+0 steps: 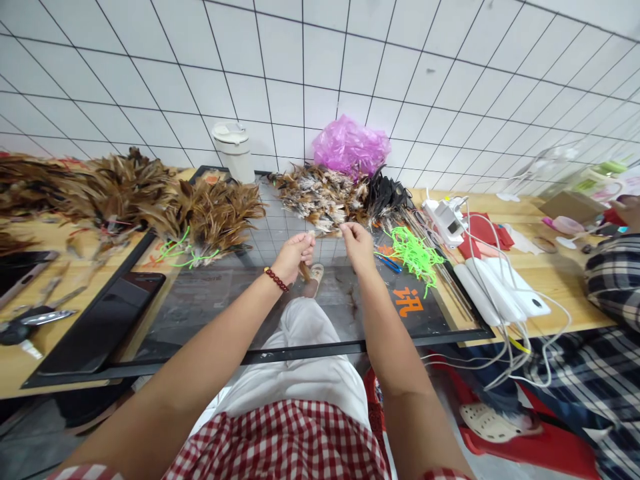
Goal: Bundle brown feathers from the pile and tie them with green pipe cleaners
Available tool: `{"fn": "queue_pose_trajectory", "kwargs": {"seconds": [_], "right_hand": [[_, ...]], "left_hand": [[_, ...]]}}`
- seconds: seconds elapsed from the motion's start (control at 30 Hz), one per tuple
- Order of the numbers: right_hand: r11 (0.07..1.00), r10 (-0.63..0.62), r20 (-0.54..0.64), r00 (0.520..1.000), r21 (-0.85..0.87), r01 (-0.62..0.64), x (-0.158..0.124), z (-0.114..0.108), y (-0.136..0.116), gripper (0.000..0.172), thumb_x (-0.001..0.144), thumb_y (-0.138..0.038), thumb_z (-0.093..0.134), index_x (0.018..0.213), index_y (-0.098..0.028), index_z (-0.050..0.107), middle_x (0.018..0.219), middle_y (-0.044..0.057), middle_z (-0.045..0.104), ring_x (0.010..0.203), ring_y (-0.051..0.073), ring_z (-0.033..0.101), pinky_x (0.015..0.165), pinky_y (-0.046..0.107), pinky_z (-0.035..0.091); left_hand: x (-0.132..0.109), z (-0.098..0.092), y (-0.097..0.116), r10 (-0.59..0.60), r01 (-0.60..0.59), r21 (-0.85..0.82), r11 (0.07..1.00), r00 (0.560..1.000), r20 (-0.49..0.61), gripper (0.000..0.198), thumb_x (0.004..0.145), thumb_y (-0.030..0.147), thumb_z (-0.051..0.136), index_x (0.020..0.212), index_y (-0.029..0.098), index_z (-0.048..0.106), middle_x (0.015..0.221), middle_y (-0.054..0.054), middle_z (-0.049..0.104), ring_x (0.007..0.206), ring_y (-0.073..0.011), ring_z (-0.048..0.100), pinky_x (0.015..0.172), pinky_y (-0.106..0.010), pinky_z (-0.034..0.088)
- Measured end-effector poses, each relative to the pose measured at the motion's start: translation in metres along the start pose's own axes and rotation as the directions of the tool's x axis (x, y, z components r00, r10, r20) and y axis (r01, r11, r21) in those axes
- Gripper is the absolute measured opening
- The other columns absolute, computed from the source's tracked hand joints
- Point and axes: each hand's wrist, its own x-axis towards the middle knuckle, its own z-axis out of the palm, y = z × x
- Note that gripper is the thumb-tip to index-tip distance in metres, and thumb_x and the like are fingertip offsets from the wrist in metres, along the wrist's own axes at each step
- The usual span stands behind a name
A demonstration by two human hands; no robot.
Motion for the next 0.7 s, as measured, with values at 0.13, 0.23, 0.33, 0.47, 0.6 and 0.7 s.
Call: {"fn": "queue_pose_trajectory", "kwargs": {"seconds": [0.13, 0.23, 0.33, 0.47, 0.6, 0.7], "right_hand": [[0.859, -0.080, 0.008, 0.997, -0.506, 0.073, 0.009, -0.011, 0.017, 0.025, 0.079, -0.026, 0.054, 0.096, -0.017, 0.071, 0.095, 0.010, 0.065, 0.084, 0.021, 0.057, 0.080, 0.034, 0.044], [0.713, -0.066, 0.108, 0.992, -0.691, 0.122, 0.009, -0.004, 0.020, 0.037, 0.084, -0.020, 0.049, 0.117, -0.024, 0.065, 0.113, 0.012, 0.061, 0.100, 0.026, 0.053, 0.086, 0.040, 0.042], [0.591, -0.023, 0.115, 0.993, -0.800, 0.107, 0.007, 0.001, 0.015, 0.032, 0.085, -0.021, 0.049, 0.111, -0.026, 0.067, 0.118, 0.012, 0.059, 0.106, 0.030, 0.049, 0.086, 0.045, 0.040], [0.586, -0.028, 0.163, 0.986, -0.797, 0.148, 0.002, -0.009, 0.007, 0.022, 0.086, -0.025, 0.048, 0.093, -0.022, 0.069, 0.103, 0.012, 0.064, 0.097, 0.027, 0.054, 0.081, 0.040, 0.041], [0.738, -0.150, 0.203, 0.968, -0.628, 0.246, 0.000, -0.021, 0.002, 0.021, 0.085, -0.025, 0.048, 0.092, -0.021, 0.068, 0.090, 0.008, 0.068, 0.085, 0.022, 0.060, 0.077, 0.034, 0.043], [0.869, -0.237, 0.189, 0.953, -0.397, 0.295, 0.002, -0.021, 0.002, 0.020, 0.080, -0.021, 0.050, 0.085, -0.020, 0.070, 0.087, 0.006, 0.069, 0.082, 0.019, 0.061, 0.078, 0.031, 0.045]], "left_hand": [[0.002, -0.007, 0.004, -0.005, -0.002, -0.087, 0.996, 0.996, -0.088, 0.028, 0.082, 0.036, 0.061, 0.070, 0.016, 0.045, 0.047, 0.010, 0.026, 0.036, -0.0020, 0.022, 0.039, -0.015, 0.021], [0.003, -0.009, 0.005, -0.018, 0.010, -0.111, 0.994, 0.997, -0.079, 0.028, 0.082, 0.036, 0.061, 0.071, 0.016, 0.045, 0.047, 0.010, 0.027, 0.035, -0.0017, 0.020, 0.037, -0.014, 0.016], [0.003, -0.010, 0.003, -0.015, 0.008, -0.120, 0.993, 0.998, -0.060, 0.029, 0.080, 0.038, 0.063, 0.071, 0.016, 0.045, 0.047, 0.010, 0.028, 0.035, -0.0015, 0.021, 0.037, -0.014, 0.016], [0.005, -0.011, 0.004, 0.003, -0.012, -0.132, 0.991, 0.998, -0.070, 0.029, 0.080, 0.038, 0.063, 0.071, 0.016, 0.046, 0.047, 0.010, 0.028, 0.036, -0.0016, 0.022, 0.037, -0.014, 0.017], [0.005, -0.011, 0.006, 0.026, -0.040, -0.135, 0.990, 0.995, -0.100, 0.031, 0.079, 0.040, 0.064, 0.071, 0.016, 0.047, 0.047, 0.010, 0.029, 0.036, -0.0016, 0.024, 0.037, -0.014, 0.018], [0.005, -0.010, 0.008, 0.044, -0.060, -0.136, 0.989, 0.992, -0.120, 0.030, 0.080, 0.040, 0.064, 0.071, 0.016, 0.047, 0.048, 0.009, 0.030, 0.036, -0.0017, 0.024, 0.037, -0.014, 0.018]]}}
